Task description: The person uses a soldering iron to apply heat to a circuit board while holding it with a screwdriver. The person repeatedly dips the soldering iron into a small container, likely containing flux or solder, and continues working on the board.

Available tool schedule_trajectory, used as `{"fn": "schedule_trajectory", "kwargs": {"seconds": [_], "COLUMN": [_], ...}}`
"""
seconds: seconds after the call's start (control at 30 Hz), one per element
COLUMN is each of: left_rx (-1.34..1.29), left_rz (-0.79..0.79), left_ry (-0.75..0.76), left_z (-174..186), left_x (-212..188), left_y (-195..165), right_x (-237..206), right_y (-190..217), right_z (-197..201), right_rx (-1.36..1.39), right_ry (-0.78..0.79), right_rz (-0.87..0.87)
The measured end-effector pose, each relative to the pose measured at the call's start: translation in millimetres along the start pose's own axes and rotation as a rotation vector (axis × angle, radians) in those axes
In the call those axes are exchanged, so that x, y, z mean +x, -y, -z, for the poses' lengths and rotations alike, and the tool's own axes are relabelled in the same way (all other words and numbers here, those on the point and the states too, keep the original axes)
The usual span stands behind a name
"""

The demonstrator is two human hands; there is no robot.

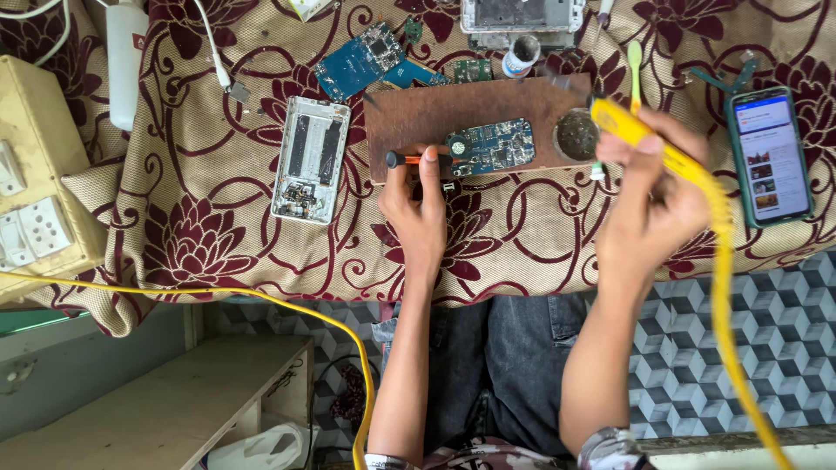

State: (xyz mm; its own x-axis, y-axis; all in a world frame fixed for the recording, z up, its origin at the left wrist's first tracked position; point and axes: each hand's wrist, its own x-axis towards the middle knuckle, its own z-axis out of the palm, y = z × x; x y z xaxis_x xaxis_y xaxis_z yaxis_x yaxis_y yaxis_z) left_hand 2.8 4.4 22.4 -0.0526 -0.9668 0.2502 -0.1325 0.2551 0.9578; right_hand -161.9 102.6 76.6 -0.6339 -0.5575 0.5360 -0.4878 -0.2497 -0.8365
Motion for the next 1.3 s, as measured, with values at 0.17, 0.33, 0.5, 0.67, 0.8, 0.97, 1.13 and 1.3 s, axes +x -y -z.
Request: {"fn": "schedule_trajectory", "kwargs": {"seconds": [0.17,0.33,0.5,0.67,0.8,0.97,1.13,1.3], "left_rx": [-0.024,-0.009,0.002,-0.083,-0.089,-0.061,-0.156,-0.181], "left_rz": [0.015,0.019,-0.012,0.015,0.011,0.01,0.032,0.032], "left_ry": [-0.004,-0.02,-0.017,-0.003,0.003,-0.006,-0.012,-0.021], "left_z": [-1,-2,-2,-3,-3,-4,-4,-5], "left_x": [0,0,2,1,1,1,1,0], "left_y": [-1,0,4,6,5,6,6,7], "right_x": [-12,-17,-23,-23,-26,-30,-32,-31], "right_y": [4,-2,-3,-8,-7,-1,3,1], "right_z": [17,19,15,10,4,-10,-20,-19], "right_rx": [0.052,0.079,0.015,0.022,0.059,0.018,-0.085,-0.101], "right_ry": [-0.065,-0.059,-0.079,-0.12,-0.131,-0.069,-0.023,-0.05], "right_rz": [-0.086,-0.15,-0.164,-0.171,-0.219,-0.186,-0.162,-0.143]}}
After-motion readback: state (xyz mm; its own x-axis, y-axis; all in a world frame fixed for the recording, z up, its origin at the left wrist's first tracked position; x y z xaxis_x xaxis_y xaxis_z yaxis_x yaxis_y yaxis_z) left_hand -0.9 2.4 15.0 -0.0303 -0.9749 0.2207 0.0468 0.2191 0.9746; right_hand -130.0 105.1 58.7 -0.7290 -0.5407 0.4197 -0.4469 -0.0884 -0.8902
